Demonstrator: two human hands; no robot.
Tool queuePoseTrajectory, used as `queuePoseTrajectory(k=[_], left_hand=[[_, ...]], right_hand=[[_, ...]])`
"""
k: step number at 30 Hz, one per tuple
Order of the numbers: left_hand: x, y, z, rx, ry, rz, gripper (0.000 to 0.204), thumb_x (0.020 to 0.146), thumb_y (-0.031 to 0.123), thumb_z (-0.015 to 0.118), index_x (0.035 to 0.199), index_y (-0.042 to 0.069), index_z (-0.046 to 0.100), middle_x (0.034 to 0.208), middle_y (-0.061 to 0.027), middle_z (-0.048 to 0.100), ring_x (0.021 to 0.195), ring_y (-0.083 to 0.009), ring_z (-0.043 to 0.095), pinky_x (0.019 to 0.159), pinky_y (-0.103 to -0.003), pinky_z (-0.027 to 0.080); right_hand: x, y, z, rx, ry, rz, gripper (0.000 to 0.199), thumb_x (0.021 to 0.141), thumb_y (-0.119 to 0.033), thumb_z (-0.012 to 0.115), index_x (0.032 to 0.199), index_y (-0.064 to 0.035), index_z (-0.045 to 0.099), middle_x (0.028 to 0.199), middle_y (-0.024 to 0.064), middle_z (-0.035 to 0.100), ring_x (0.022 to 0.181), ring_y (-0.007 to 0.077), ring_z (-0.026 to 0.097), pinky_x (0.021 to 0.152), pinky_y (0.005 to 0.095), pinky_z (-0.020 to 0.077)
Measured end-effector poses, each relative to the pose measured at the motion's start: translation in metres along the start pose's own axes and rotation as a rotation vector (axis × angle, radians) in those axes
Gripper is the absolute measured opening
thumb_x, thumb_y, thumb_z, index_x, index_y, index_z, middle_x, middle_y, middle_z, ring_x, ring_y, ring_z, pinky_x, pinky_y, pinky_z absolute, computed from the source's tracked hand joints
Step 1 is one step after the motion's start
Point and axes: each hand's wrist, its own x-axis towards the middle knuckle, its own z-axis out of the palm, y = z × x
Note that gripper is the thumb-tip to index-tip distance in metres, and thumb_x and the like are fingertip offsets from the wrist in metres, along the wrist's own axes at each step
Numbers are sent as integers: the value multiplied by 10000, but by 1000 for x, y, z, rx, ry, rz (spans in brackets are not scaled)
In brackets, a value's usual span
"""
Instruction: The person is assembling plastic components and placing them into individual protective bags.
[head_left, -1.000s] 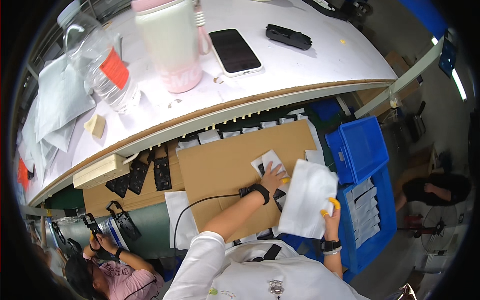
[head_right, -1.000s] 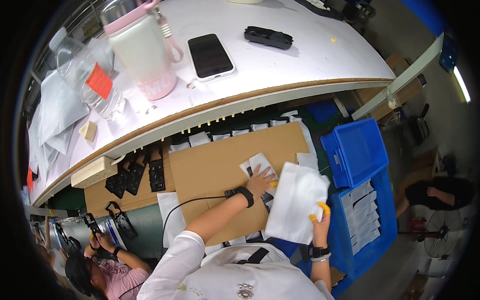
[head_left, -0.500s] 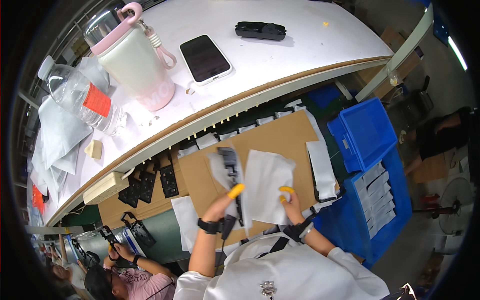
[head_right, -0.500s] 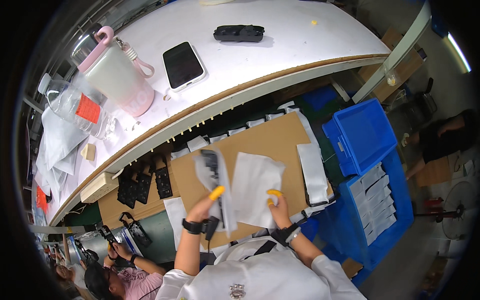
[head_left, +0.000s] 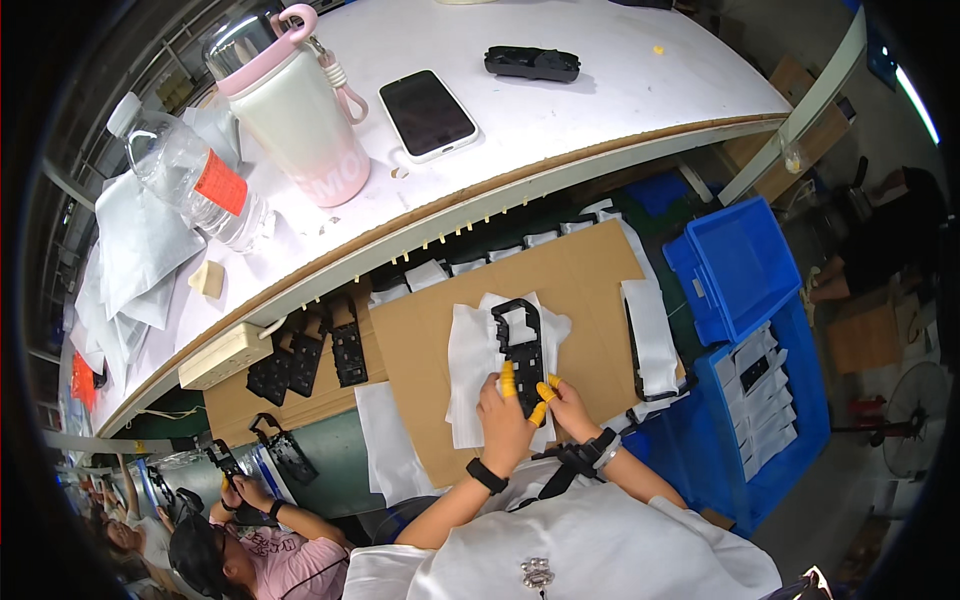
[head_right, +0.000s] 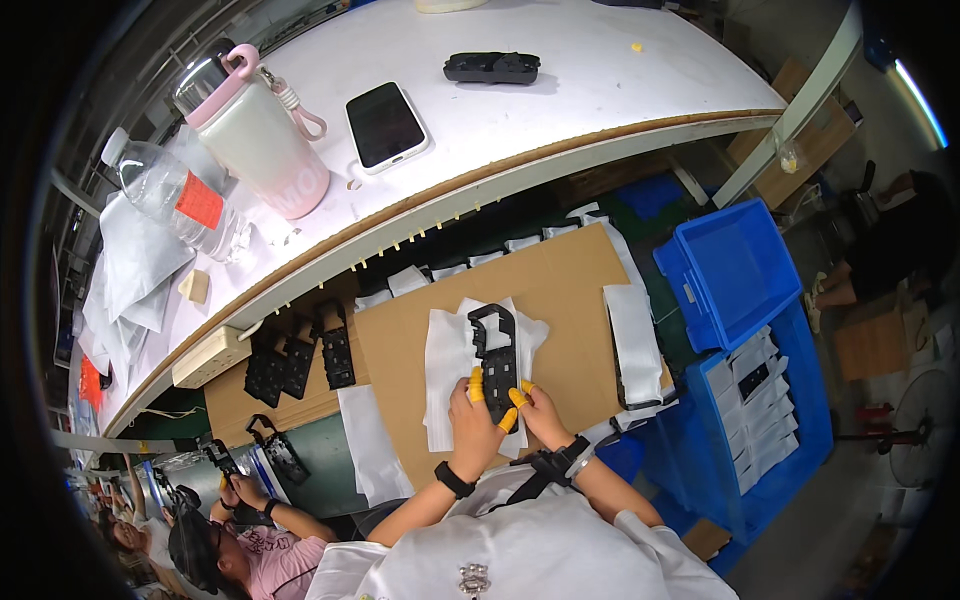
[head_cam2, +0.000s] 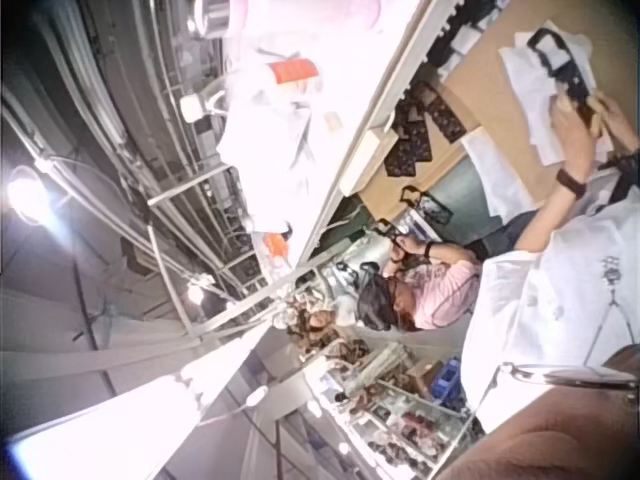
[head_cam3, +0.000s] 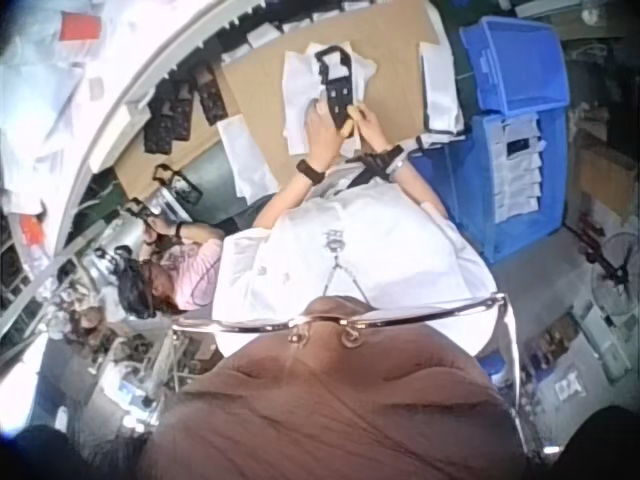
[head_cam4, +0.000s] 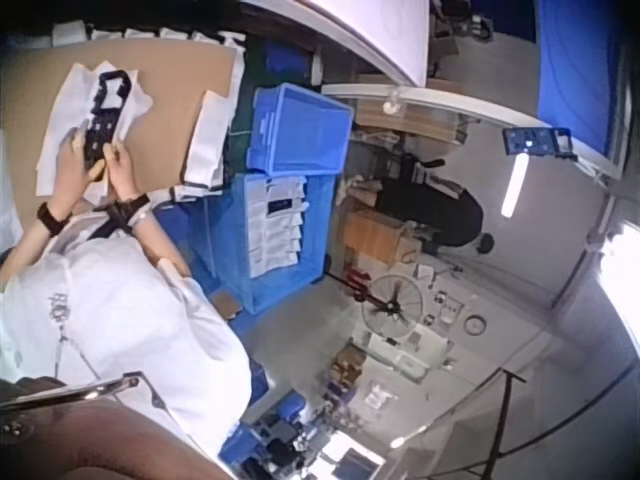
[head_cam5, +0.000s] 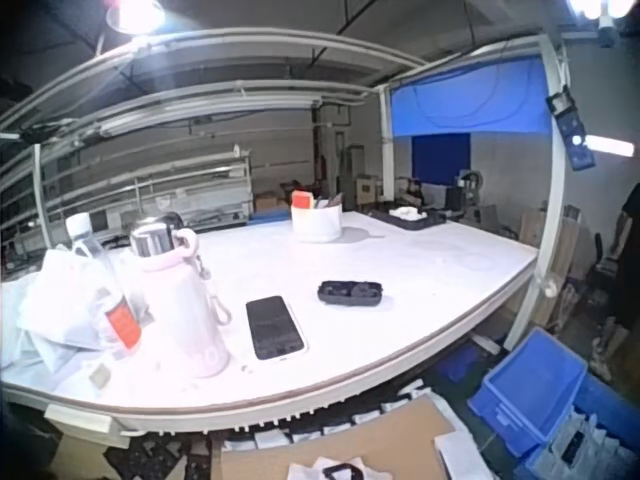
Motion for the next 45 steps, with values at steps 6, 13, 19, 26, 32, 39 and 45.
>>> queuePoseTrajectory(k=[6, 13, 19, 26, 32, 39, 45], left_hand=[[0, -54, 35, -353, -225, -195, 842, 651, 228, 726, 1268, -56, 227, 1113, -208, 401, 966, -281, 487, 802, -358, 435], [-14, -49, -39, -1773, -523, -526, 675, 786, 214, 592, 1317, 62, 203, 1252, -125, 374, 1112, -251, 427, 918, -414, 383], [-43, -21, -120, -2241, -698, -166, 646, 649, 249, 699, 1176, 15, 409, 1139, -177, 408, 1027, -342, 460, 894, -478, 399], [-66, -10, -152, -2311, -643, -448, 460, 718, 179, 613, 1075, -70, 464, 990, -179, 504, 866, -303, 548, 811, -420, 464], [-88, -15, -170, -2159, -620, -445, 457, 700, 180, 618, 1044, -83, 473, 934, -186, 502, 891, -312, 532, 861, -453, 437], [-112, -34, -178, -2300, -324, -413, 578, 718, 273, 637, 1156, -20, 400, 979, -145, 489, 973, -293, 495, 892, -444, 409], [-117, -54, -191, -2244, -1, -91, 696, 781, 468, 520, 1258, 4, 316, 1263, -183, 337, 1099, -284, 406, 949, -400, 349]], right_hand=[[-2, 10, 1, -37, -39, 42, 244, 850, -90, 484, 1056, 41, 495, 892, 40, 550, 781, 98, 492, 688, 231, 415], [12, 48, -38, -317, 216, 57, 386, 764, -6, 483, 1148, 3, 442, 875, 92, 560, 824, 159, 531, 726, 253, 427], [-8, 2, -33, -144, 303, -172, 676, 679, 102, 500, 1285, -103, 282, 984, 85, 504, 846, 160, 517, 750, 265, 437], [-13, -13, -14, -99, 267, -255, 684, 696, 106, 507, 1294, -120, 266, 993, 72, 497, 823, 138, 510, 708, 220, 421], [-13, 6, -16, -314, 61, -256, 328, 743, 77, 482, 1045, -35, 545, 862, 18, 563, 777, 81, 511, 683, 190, 400], [-19, 6, 16, -193, 37, 8, 268, 762, 13, 435, 970, -4, 604, 893, 39, 605, 761, 82, 517, 703, 199, 399], [-20, 17, 32, -93, 3, 43, 313, 769, -7, 382, 1005, 12, 587, 957, 71, 592, 834, 117, 536, 781, 215, 399]])
